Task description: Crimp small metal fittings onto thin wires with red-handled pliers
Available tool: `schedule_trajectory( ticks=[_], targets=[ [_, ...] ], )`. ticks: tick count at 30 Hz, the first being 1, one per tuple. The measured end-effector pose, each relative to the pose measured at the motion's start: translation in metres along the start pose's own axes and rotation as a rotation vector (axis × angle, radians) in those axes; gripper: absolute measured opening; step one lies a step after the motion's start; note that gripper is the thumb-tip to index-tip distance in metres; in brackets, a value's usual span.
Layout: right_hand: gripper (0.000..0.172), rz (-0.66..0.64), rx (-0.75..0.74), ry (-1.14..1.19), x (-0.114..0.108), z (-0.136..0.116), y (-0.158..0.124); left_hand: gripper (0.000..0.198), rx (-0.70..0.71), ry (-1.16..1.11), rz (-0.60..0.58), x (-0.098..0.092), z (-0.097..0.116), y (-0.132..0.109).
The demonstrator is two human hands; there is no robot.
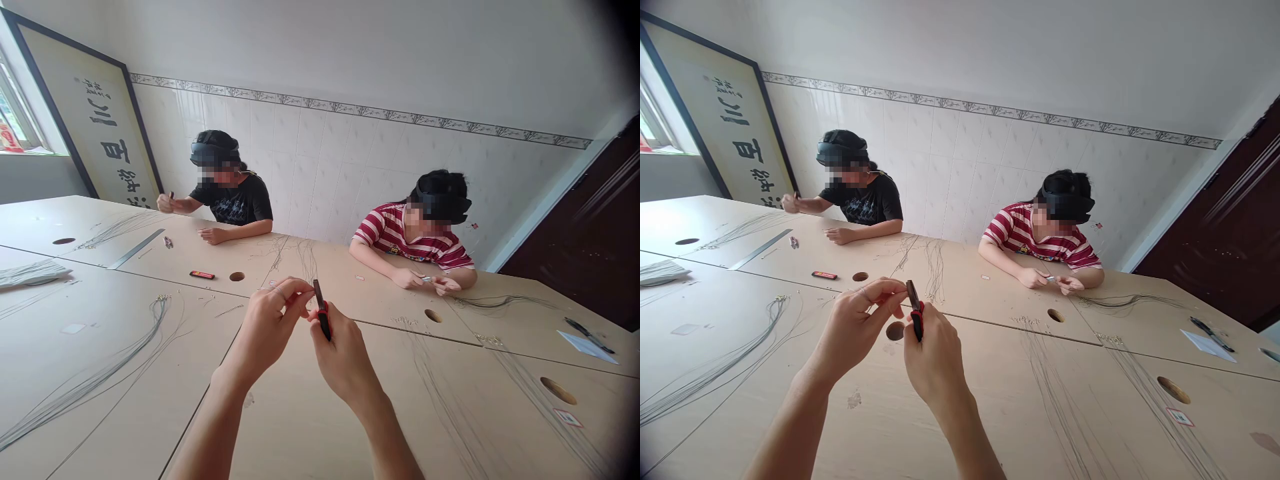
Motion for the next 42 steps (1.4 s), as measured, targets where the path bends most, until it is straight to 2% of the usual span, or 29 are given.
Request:
schedule_trajectory(
  ticks=[6, 23, 27, 32, 42],
  targets=[
    [0.012, -0.008, 0.012, -0.029, 0.000, 0.000, -0.001, 0.018, 0.023, 0.018, 0.020, -0.001, 0.001, 0.001],
    [0.015, 0.000, 0.021, -0.017, 0.000, 0.004, 0.001, 0.015, -0.030, -0.071, 0.053, -0.002, -0.001, 0.001],
    [0.015, 0.014, 0.017, -0.022, -0.001, 0.005, 0.002, 0.014, -0.035, -0.137, 0.012, -0.001, 0.000, 0.001],
    [0.013, 0.019, 0.020, 0.013, -0.003, 0.004, 0.002, 0.021, -0.067, -0.139, 0.028, -0.002, -0.002, 0.000],
    [0.014, 0.036, 0.005, 0.047, -0.005, 0.004, 0.003, 0.025, -0.168, -0.204, -0.076, 0.008, -0.009, -0.004]
  ],
)
Point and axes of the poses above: each hand's wrist, its own y-axis towards the middle knuckle, its own x-axis out of the palm, z = x × y, the point moved 6 cm from there along y, towards the middle knuckle, and after that the axes turned 7 degrees about x, right-handed, at the moved point
